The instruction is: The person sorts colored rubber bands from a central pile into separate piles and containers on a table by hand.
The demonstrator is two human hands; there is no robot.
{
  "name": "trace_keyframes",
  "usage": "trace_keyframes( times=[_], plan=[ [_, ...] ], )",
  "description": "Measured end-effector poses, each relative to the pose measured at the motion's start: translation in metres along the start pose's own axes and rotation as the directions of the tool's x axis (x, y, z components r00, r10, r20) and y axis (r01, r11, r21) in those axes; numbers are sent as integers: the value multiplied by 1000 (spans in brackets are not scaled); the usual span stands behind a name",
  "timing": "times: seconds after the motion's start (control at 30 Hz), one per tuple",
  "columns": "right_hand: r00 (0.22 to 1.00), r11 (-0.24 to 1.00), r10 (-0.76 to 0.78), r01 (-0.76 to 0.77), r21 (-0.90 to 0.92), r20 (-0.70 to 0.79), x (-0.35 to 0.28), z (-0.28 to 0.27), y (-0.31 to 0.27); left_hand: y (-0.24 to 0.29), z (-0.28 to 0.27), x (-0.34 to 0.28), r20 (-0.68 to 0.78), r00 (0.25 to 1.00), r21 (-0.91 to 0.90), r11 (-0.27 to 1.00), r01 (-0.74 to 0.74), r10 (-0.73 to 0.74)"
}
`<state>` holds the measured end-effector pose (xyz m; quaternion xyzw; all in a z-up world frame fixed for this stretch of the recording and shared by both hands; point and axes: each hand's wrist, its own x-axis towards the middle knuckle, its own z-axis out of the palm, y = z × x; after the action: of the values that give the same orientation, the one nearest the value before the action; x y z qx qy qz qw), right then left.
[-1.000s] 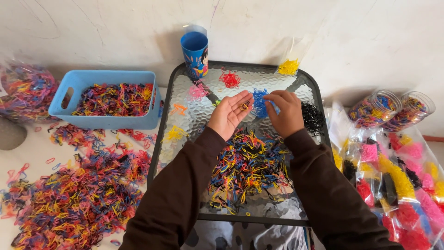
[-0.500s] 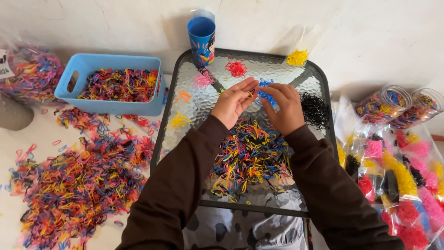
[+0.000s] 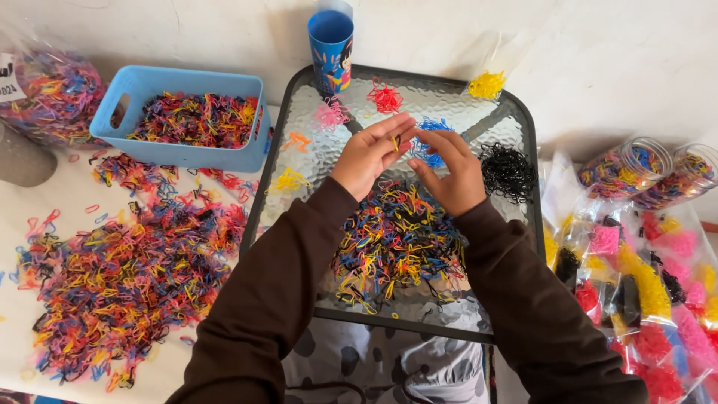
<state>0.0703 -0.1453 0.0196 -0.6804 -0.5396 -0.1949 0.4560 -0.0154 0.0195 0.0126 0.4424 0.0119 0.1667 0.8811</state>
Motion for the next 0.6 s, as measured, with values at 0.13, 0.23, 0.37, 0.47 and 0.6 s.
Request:
trace_keyframes(
  times=[0.13, 0.23, 0.37, 0.47, 0.6],
  plan=[
    [999, 1000, 5, -4, 3, -32, 1, 0, -3, -13, 0, -3, 22, 1000, 22, 1000, 9, -9],
    [1000, 1000, 3, -3, -19, -4, -2, 3, 2, -17, 4, -5, 60, 998, 130, 991, 2, -10],
    [995, 992, 102, -101, 71, -11, 0, 0, -3, -12, 3, -5, 68, 997, 121, 992, 21, -29],
    [989, 984, 149, -146, 99, -19, -3, -3, 7, 23, -9, -6, 87, 992, 353, 928, -120, 95],
    [986, 983, 161, -158, 98, -29, -3, -9, 10, 104, -28, -42, 159, 957, 911, 339, -236, 241]
  ],
)
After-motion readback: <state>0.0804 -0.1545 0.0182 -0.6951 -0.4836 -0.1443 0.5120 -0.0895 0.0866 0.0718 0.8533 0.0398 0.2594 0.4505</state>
